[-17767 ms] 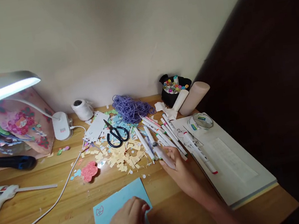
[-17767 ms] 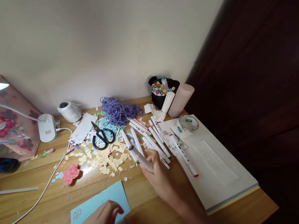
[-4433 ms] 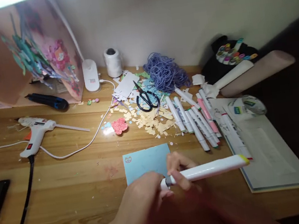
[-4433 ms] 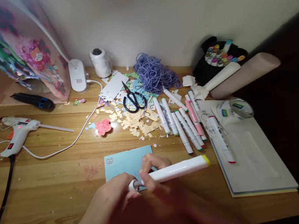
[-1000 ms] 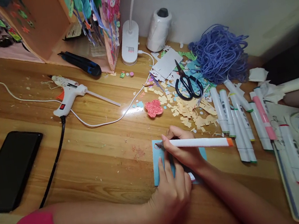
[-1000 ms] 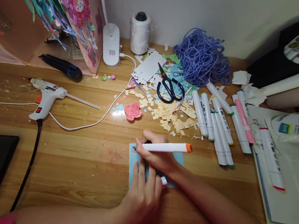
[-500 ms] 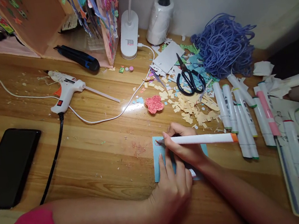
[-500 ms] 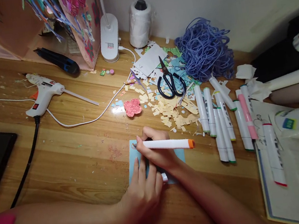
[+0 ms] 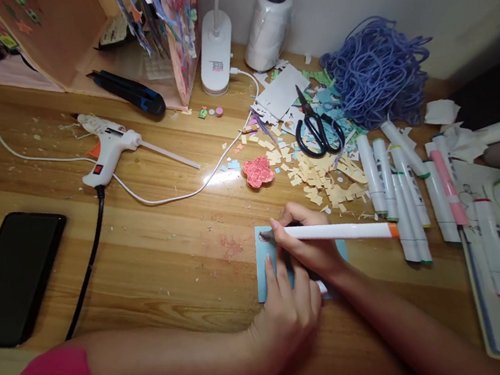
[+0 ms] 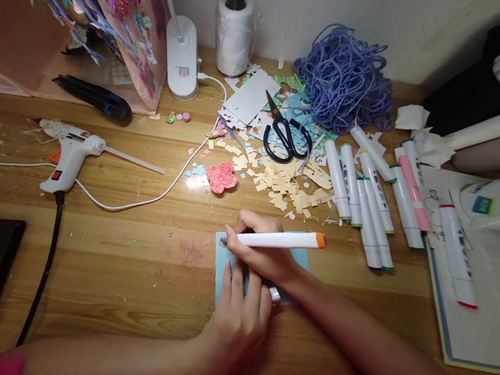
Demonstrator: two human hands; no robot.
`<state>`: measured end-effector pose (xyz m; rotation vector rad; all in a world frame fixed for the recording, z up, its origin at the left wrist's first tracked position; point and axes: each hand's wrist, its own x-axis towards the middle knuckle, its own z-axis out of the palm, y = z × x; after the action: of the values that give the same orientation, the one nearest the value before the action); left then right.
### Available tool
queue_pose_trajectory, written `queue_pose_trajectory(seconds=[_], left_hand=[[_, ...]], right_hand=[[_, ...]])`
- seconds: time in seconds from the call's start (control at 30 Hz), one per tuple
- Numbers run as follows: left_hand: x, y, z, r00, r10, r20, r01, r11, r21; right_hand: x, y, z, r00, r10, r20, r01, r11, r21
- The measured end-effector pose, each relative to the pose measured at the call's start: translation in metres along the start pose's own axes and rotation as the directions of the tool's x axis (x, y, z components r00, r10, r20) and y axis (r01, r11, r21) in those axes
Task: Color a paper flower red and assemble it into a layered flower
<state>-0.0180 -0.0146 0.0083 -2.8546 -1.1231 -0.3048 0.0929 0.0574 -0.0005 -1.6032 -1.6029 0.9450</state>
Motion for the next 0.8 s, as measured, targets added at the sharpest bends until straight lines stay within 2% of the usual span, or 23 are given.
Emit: queue_pose_trajectory(seconds=[0.8], left_hand=[[0.0015, 0.0006, 0.0023, 0.996, -0.031, -0.078, 0.033, 0.999, 0.022]], right_hand=[[0.0002, -0.0005, -0.0014, 0.999, -0.030, 0.023, 0.031, 0.999, -0.018]])
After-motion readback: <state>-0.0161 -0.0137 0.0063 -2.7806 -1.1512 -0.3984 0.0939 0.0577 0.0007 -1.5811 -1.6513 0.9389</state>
